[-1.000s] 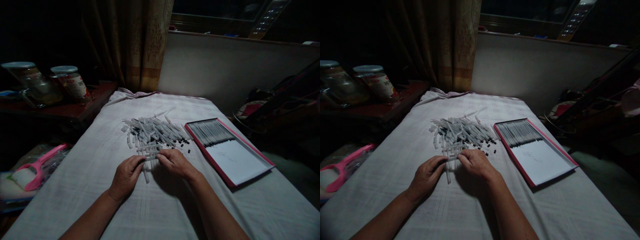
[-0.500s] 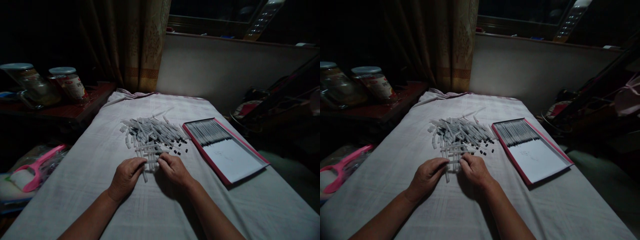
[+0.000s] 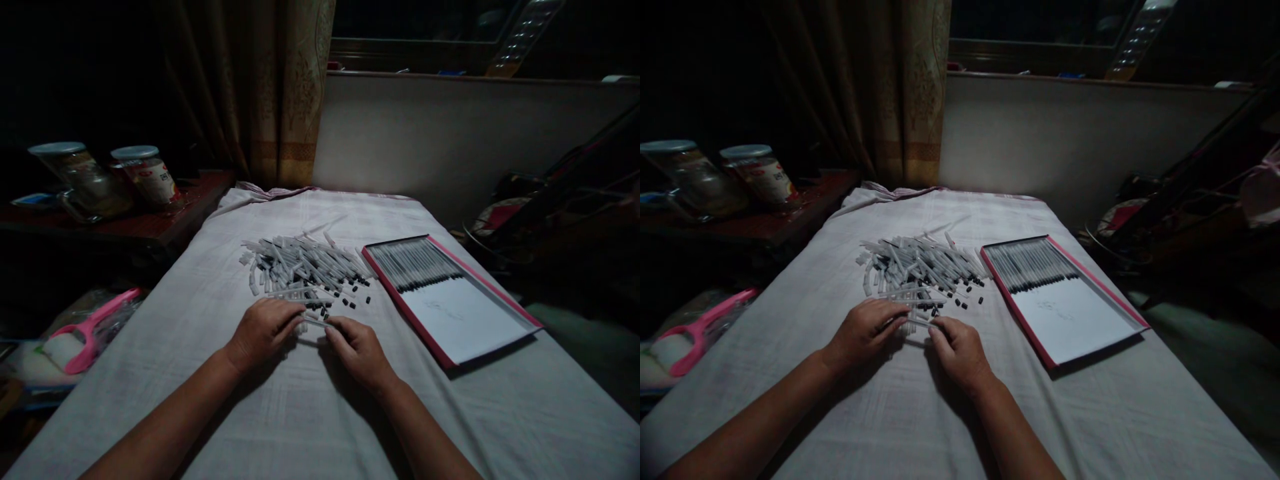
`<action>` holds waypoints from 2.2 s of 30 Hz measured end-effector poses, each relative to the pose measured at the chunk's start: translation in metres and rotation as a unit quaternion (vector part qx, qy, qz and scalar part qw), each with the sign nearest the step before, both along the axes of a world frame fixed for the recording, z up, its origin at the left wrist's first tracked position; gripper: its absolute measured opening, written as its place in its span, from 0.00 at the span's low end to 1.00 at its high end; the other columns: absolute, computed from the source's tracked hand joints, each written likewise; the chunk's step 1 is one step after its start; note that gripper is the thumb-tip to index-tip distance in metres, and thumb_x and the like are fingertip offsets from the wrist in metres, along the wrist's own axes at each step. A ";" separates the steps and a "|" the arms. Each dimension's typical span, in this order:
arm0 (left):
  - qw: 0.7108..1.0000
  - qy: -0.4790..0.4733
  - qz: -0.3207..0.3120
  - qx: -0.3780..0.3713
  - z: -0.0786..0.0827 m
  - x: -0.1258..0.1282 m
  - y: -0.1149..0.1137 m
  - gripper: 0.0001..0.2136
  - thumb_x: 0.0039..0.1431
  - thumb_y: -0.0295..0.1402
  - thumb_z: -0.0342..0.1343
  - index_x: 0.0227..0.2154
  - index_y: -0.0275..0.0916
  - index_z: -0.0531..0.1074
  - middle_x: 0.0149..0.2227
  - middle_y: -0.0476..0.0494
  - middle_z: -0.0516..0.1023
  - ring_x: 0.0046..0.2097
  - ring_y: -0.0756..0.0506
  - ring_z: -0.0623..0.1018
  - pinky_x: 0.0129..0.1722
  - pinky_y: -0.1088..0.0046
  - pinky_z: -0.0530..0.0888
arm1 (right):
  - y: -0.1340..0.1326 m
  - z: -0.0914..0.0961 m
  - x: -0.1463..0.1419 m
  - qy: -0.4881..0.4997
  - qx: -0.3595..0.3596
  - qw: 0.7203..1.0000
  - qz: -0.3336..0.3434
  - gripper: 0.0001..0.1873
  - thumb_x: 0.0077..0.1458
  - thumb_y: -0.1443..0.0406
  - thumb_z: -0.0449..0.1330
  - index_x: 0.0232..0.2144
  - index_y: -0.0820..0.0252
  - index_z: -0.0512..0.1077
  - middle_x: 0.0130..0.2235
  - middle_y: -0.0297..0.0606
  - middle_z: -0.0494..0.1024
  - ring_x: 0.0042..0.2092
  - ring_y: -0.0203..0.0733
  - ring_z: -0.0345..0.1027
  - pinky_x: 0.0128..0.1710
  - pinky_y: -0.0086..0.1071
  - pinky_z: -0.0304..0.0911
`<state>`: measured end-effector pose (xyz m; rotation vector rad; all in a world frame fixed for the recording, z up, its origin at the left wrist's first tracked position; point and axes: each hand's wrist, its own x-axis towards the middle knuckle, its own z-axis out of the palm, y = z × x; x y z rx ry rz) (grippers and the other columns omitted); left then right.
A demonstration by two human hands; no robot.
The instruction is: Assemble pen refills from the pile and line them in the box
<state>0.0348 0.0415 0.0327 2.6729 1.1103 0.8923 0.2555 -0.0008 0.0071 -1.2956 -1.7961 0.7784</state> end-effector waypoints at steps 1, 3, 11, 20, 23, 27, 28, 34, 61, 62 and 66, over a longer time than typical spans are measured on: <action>0.999 -0.001 0.032 -0.002 0.004 -0.001 0.008 0.10 0.66 0.36 0.50 0.42 0.41 0.75 0.38 0.44 0.83 0.39 0.45 0.81 0.40 0.68 0.73 | -0.003 0.000 0.003 0.002 -0.020 1.000 -0.004 0.13 0.60 0.62 0.53 0.34 0.60 0.76 0.32 0.39 0.80 0.34 0.41 0.74 0.35 0.30 0.65; 0.996 0.020 0.083 -0.012 0.009 -0.001 0.027 0.10 0.66 0.35 0.50 0.41 0.41 0.76 0.39 0.44 0.82 0.40 0.45 0.80 0.40 0.69 0.73 | -0.007 0.002 0.007 -0.003 -0.050 0.999 0.007 0.14 0.61 0.62 0.52 0.29 0.60 0.74 0.26 0.36 0.78 0.30 0.39 0.72 0.31 0.29 0.64; 0.966 0.175 0.169 -0.088 0.008 0.019 0.067 0.08 0.59 0.35 0.57 0.40 0.42 0.78 0.40 0.43 0.79 0.42 0.42 0.78 0.40 0.69 0.72 | 0.001 -0.002 0.015 0.039 0.032 0.999 -0.019 0.12 0.59 0.63 0.53 0.35 0.58 0.76 0.45 0.44 0.81 0.48 0.46 0.73 0.50 0.39 0.66; 0.960 0.175 0.191 -0.107 -0.001 0.019 0.063 0.08 0.56 0.35 0.60 0.38 0.41 0.78 0.38 0.42 0.79 0.42 0.40 0.77 0.41 0.66 0.72 | 0.000 -0.016 0.013 0.097 0.003 0.988 -0.123 0.15 0.57 0.60 0.56 0.40 0.59 0.79 0.39 0.44 0.82 0.41 0.46 0.77 0.44 0.39 0.71; 0.963 0.160 0.188 -0.104 -0.005 0.015 0.056 0.08 0.58 0.33 0.58 0.39 0.42 0.78 0.41 0.42 0.80 0.45 0.40 0.77 0.45 0.65 0.71 | 0.000 -0.016 0.012 0.121 -0.014 0.981 -0.150 0.16 0.56 0.59 0.56 0.39 0.60 0.79 0.34 0.42 0.82 0.38 0.45 0.76 0.40 0.38 0.71; 0.973 0.114 0.185 -0.076 -0.009 0.004 0.038 0.11 0.62 0.35 0.54 0.45 0.44 0.77 0.44 0.43 0.80 0.46 0.40 0.76 0.46 0.62 0.71 | -0.001 -0.011 0.014 0.148 -0.047 0.974 -0.162 0.17 0.55 0.58 0.57 0.39 0.62 0.79 0.30 0.40 0.80 0.33 0.44 0.74 0.31 0.34 0.69; 0.978 0.095 0.178 -0.058 -0.010 0.000 0.031 0.12 0.63 0.36 0.52 0.47 0.44 0.76 0.45 0.43 0.80 0.46 0.40 0.76 0.46 0.62 0.71 | -0.002 -0.009 0.014 0.156 -0.051 0.973 -0.161 0.17 0.55 0.58 0.57 0.39 0.62 0.79 0.29 0.40 0.79 0.32 0.43 0.73 0.30 0.33 0.68; 0.986 0.071 0.148 0.003 -0.018 -0.011 -0.008 0.14 0.67 0.33 0.43 0.43 0.37 0.73 0.41 0.38 0.80 0.43 0.40 0.76 0.43 0.62 0.71 | -0.009 0.002 0.008 0.150 -0.020 0.979 -0.137 0.14 0.55 0.60 0.57 0.36 0.59 0.80 0.29 0.38 0.79 0.29 0.40 0.72 0.30 0.31 0.68; 0.991 -0.003 -0.034 -0.128 -0.014 -0.016 -0.036 0.11 0.68 0.34 0.46 0.42 0.40 0.74 0.35 0.43 0.79 0.36 0.46 0.77 0.36 0.71 0.73 | -0.006 0.007 0.022 0.083 -0.150 0.983 0.071 0.13 0.55 0.60 0.59 0.34 0.61 0.81 0.30 0.40 0.81 0.31 0.41 0.74 0.31 0.31 0.68; 0.992 0.001 -0.039 -0.122 -0.016 -0.016 -0.036 0.11 0.68 0.34 0.46 0.42 0.39 0.73 0.35 0.43 0.79 0.36 0.46 0.77 0.36 0.71 0.73 | -0.006 0.008 0.023 0.079 -0.152 0.982 0.079 0.13 0.56 0.60 0.58 0.34 0.61 0.81 0.31 0.40 0.81 0.32 0.41 0.74 0.32 0.31 0.68; 0.995 0.013 -0.048 -0.092 -0.022 -0.015 -0.037 0.10 0.68 0.33 0.46 0.41 0.38 0.72 0.33 0.43 0.78 0.34 0.46 0.76 0.34 0.71 0.73 | -0.003 0.012 0.024 0.049 -0.132 0.985 0.096 0.12 0.57 0.62 0.57 0.32 0.60 0.80 0.31 0.39 0.81 0.33 0.41 0.74 0.35 0.31 0.67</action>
